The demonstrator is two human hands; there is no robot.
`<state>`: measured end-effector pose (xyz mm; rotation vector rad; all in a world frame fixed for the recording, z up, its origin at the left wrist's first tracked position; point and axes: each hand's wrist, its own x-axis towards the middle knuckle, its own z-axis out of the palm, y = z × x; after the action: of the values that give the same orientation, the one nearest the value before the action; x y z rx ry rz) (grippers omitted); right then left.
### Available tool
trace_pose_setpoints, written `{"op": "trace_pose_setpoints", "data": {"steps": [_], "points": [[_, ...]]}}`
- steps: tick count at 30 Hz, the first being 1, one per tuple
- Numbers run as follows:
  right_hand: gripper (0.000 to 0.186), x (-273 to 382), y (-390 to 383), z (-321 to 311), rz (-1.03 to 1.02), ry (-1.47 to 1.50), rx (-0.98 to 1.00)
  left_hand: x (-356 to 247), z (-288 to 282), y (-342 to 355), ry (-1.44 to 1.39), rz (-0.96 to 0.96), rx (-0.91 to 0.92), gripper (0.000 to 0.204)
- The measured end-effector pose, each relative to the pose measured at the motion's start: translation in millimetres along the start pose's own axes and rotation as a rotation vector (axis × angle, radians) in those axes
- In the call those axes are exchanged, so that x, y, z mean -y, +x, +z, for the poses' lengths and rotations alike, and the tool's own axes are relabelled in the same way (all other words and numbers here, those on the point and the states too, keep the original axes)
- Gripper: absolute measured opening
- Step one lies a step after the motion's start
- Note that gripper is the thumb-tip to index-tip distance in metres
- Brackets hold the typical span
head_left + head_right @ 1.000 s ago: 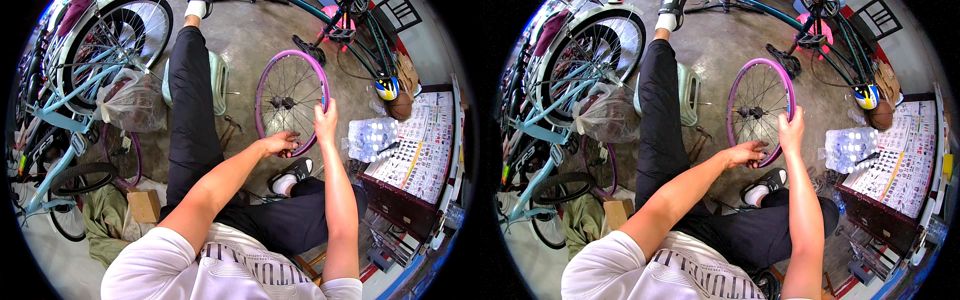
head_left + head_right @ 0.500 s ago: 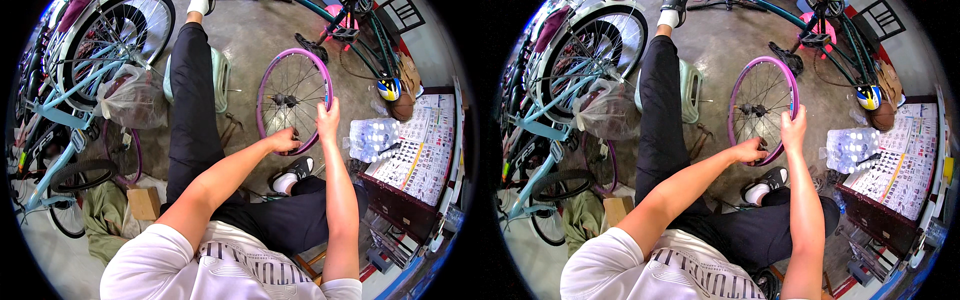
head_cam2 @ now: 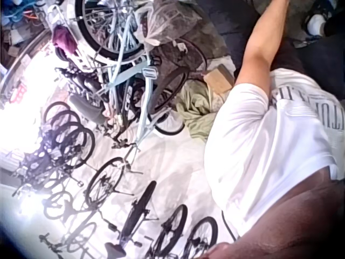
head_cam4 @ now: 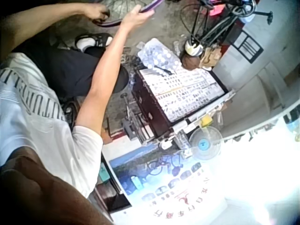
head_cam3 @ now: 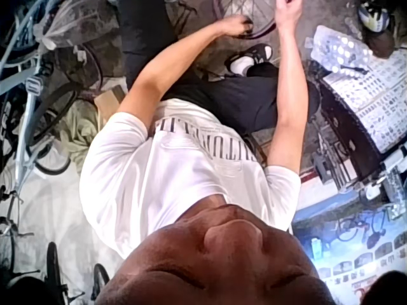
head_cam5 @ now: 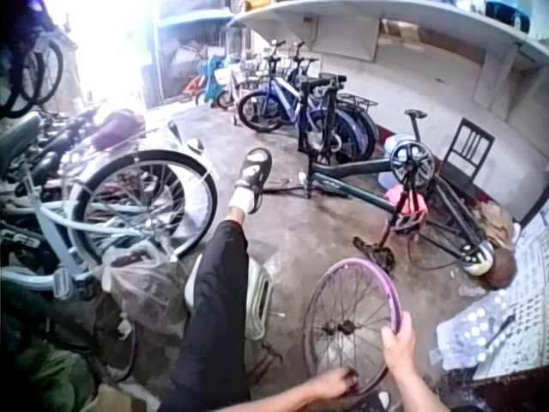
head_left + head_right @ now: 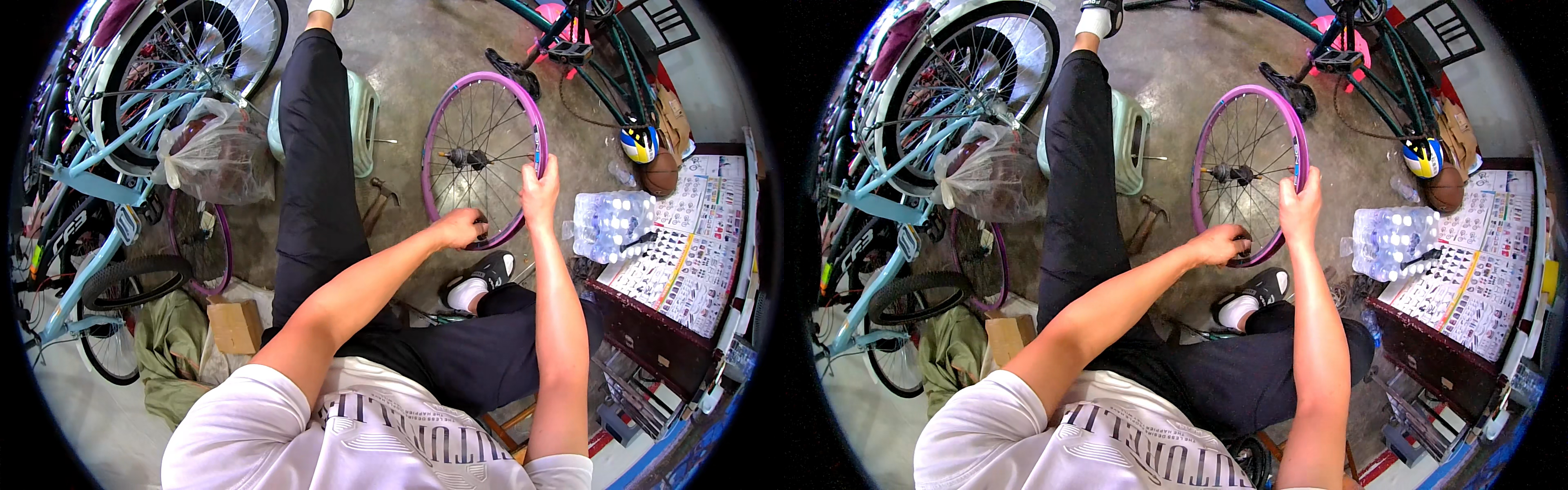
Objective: The person is sitting on the floor of a bicycle shop, using their hands to work on a bicycle wheel by handling the spokes and rim, and they are shown holding a small metal part which they appear to be installing or removing from the wheel hub.
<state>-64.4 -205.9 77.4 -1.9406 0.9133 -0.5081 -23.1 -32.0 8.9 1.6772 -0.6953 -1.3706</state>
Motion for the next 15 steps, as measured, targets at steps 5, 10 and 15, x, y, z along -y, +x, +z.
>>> {"op": "trace_pose_setpoints", "data": {"steps": [5, 10, 15], "points": [[0.02, 6, -2, 1, 0.001, -0.013, 0.01, 16, 6, -17, -0.286, -0.11, -0.154, 0.038], [0.022, 1, -1, -1, -0.025, -0.019, -0.012, 16, -8, -34, -1.007, -0.132, 0.059, 0.038], [0.024, -1, -1, -1, 0.014, -0.011, 0.002, 5, -13, -44, -1.566, 0.055, 0.371, 0.019]]}}
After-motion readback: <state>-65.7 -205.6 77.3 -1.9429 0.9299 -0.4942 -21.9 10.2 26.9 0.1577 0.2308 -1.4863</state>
